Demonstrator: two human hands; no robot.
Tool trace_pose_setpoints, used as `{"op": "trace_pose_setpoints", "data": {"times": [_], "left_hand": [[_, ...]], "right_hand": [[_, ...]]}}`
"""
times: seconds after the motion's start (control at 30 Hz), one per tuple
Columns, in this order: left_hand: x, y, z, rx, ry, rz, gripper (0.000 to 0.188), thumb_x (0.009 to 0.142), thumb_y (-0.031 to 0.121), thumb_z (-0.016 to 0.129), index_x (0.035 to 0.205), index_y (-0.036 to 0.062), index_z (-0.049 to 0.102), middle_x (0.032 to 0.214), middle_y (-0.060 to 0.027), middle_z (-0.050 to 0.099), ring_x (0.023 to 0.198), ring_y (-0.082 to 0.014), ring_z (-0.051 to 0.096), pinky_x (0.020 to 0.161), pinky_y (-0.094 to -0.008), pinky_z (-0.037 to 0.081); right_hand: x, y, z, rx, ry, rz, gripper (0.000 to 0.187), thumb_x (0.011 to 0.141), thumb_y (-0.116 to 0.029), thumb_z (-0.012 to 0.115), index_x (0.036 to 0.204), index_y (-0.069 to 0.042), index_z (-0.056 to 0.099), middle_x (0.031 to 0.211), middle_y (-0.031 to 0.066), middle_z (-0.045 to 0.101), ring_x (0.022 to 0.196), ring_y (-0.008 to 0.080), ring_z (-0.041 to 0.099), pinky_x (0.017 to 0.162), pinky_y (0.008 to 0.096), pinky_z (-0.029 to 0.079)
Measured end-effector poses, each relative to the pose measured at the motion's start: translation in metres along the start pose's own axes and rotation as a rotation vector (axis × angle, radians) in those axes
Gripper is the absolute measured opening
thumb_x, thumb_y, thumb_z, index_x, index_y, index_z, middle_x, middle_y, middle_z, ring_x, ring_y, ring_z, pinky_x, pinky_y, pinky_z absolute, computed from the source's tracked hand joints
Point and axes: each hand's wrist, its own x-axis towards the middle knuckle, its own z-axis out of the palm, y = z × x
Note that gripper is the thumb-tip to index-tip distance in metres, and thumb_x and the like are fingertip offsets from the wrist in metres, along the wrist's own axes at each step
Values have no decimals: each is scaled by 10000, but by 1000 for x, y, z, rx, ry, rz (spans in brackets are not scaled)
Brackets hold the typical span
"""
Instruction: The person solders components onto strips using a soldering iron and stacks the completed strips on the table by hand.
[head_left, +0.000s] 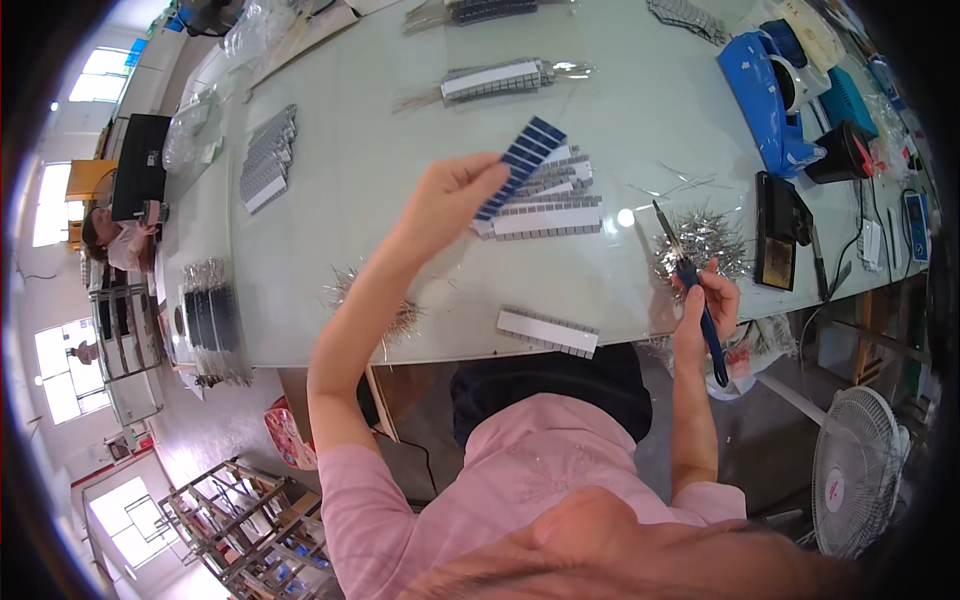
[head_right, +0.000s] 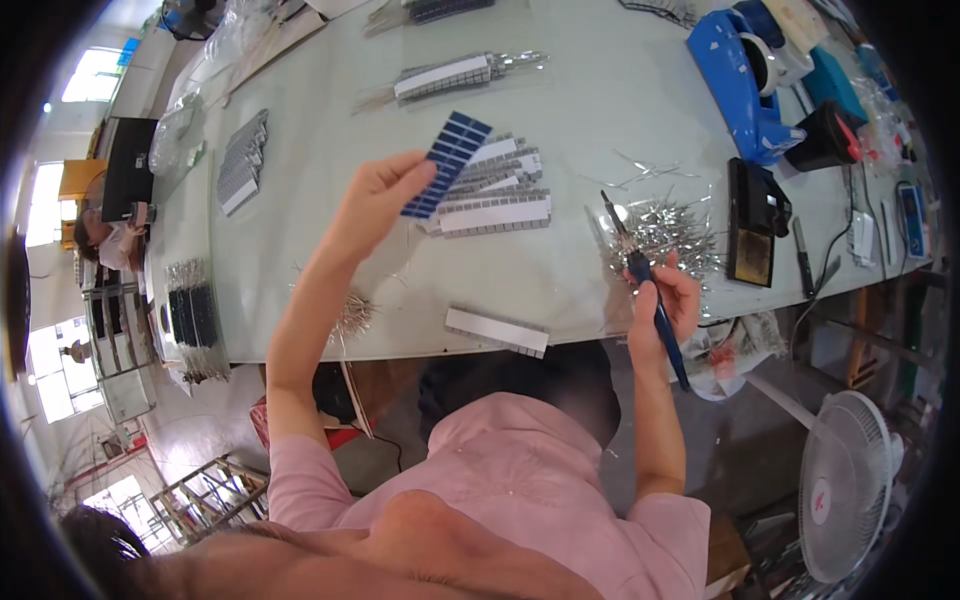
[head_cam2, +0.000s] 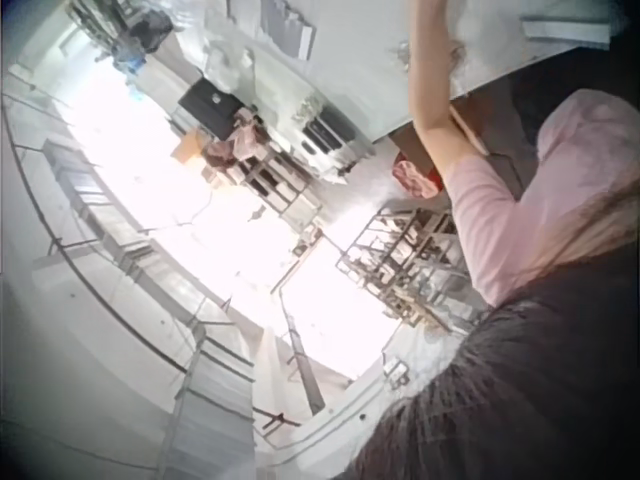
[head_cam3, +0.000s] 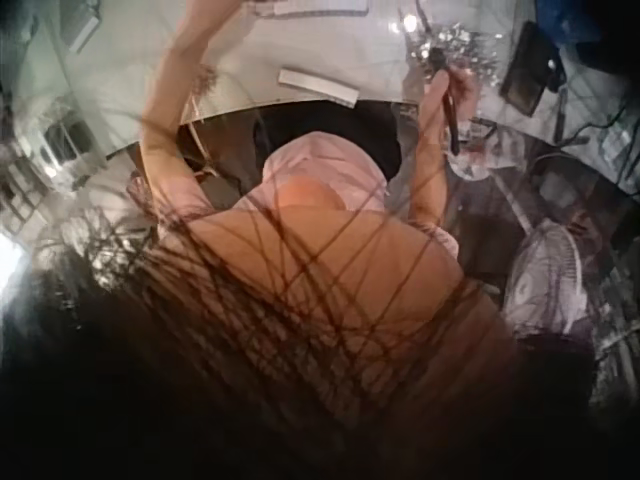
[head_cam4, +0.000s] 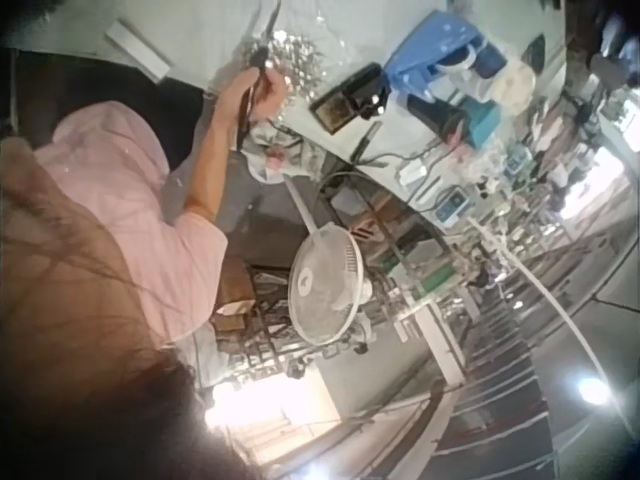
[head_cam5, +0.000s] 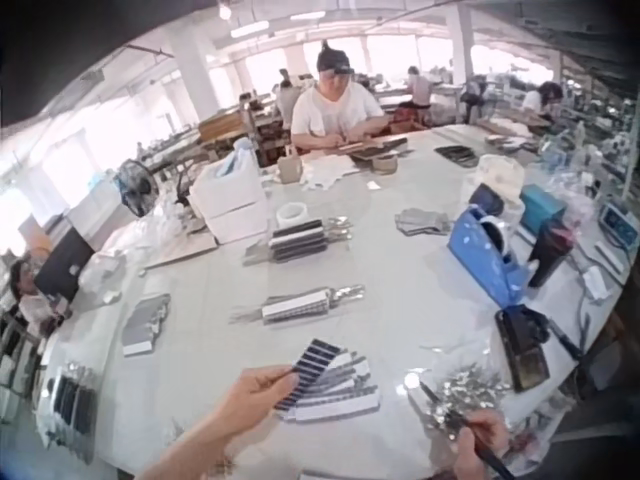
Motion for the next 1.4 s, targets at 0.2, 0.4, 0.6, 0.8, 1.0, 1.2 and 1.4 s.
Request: {"op": "trace_pose_setpoints", "data": {"times": [0.2,0.4,0.6,0.8,1.0,1.2,1.4], "left_hand": [[89,15,-42,921,401,690,222,910,147,620,1105,132,726,1010,-87,719,871,-269,655,822,-352,493],[146,-30,-66,1455,386,748,338,906,181,625,1242,193,663,1204,-76,659,1128,-250,595,991,-417,423],[54,-30,-10,1318,263,764,415,870,162,624,1283,129,617,1330,-94,574,1226,-288,524,1024,-470,381],[-114,-80,55,1137,-208,707,557,784,276,715,1313,156,590,1392,-72,513,1276,-235,488,1037,-473,387],[-135,-104,76,1146,-71,591,579,788,323,711,1304,89,591,1363,-96,531,1250,-266,501,1036,-492,355],[-132,-104,79,1195,55,501,646,765,333,742,1340,109,554,1407,-82,483,1294,-254,449,1052,-506,326],[-133,-106,74,1167,16,516,652,765,333,747,1358,152,545,1438,-86,444,1321,-264,419,1071,-514,294]], "right_hand": [[-3,-2,0,-110,-79,-69,216,899,-3,568,1096,-7,479,929,100,639,825,188,689,1198,490,212],[-5,-2,1,-123,-98,-97,208,887,5,555,1079,-23,480,909,99,661,843,174,684,1195,491,212],[-4,0,-7,-121,-55,-104,263,861,33,604,1093,6,484,929,125,663,840,197,702,1178,497,246],[-4,-4,10,-90,-68,-117,304,939,-141,572,1171,-24,413,996,129,615,825,210,690,1163,520,267],[-21,9,-22,-413,-208,-442,360,970,-298,567,1106,-19,386,1030,171,647,931,248,595,1006,473,420],[-48,13,-40,-425,-307,-510,251,874,-144,678,1007,-75,477,1070,171,587,907,300,664,1035,509,444],[-63,7,1,-467,-227,-454,304,822,-95,741,1004,-69,498,1090,177,571,855,302,674,1025,497,462]]}}
